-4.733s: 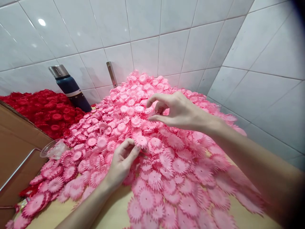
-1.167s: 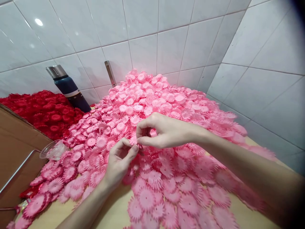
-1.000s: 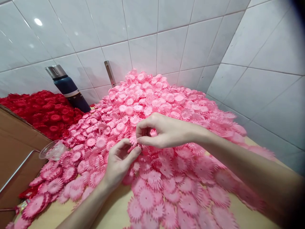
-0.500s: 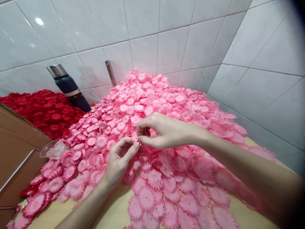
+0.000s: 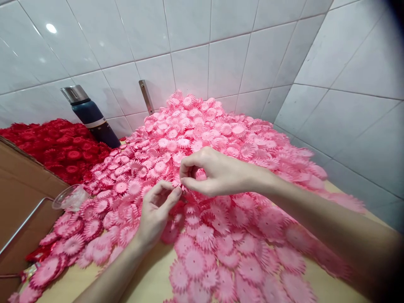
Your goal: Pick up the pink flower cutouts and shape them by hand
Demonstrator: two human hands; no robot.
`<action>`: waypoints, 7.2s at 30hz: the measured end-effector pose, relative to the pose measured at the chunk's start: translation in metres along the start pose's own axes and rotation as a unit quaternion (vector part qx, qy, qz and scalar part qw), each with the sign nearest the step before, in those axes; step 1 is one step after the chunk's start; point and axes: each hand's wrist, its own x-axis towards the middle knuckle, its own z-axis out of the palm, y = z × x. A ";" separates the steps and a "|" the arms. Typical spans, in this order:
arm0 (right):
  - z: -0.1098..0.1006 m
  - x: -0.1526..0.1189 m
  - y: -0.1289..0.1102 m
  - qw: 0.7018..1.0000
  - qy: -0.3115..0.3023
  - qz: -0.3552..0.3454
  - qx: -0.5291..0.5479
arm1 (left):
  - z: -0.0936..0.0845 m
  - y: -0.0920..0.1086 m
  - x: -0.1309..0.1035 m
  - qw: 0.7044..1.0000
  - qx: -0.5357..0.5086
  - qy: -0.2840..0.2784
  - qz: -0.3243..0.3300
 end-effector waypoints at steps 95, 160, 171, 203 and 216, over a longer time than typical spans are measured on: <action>0.002 0.001 0.006 0.996 0.038 -0.030 0.069 | 0.000 -0.005 0.002 0.998 0.051 0.009 0.046; 0.000 0.004 0.022 0.961 -0.050 0.055 0.268 | 0.002 -0.004 0.004 0.996 0.042 0.064 0.048; 0.000 0.003 0.015 0.963 -0.055 0.056 0.259 | 0.002 -0.001 0.000 0.993 0.084 0.050 0.058; -0.037 -0.011 0.014 0.966 0.214 0.040 -0.141 | -0.001 -0.003 0.003 0.974 0.181 0.075 0.111; -0.005 -0.003 -0.004 0.998 -0.038 -0.044 -0.040 | 0.001 0.000 0.000 0.979 0.138 -0.023 0.145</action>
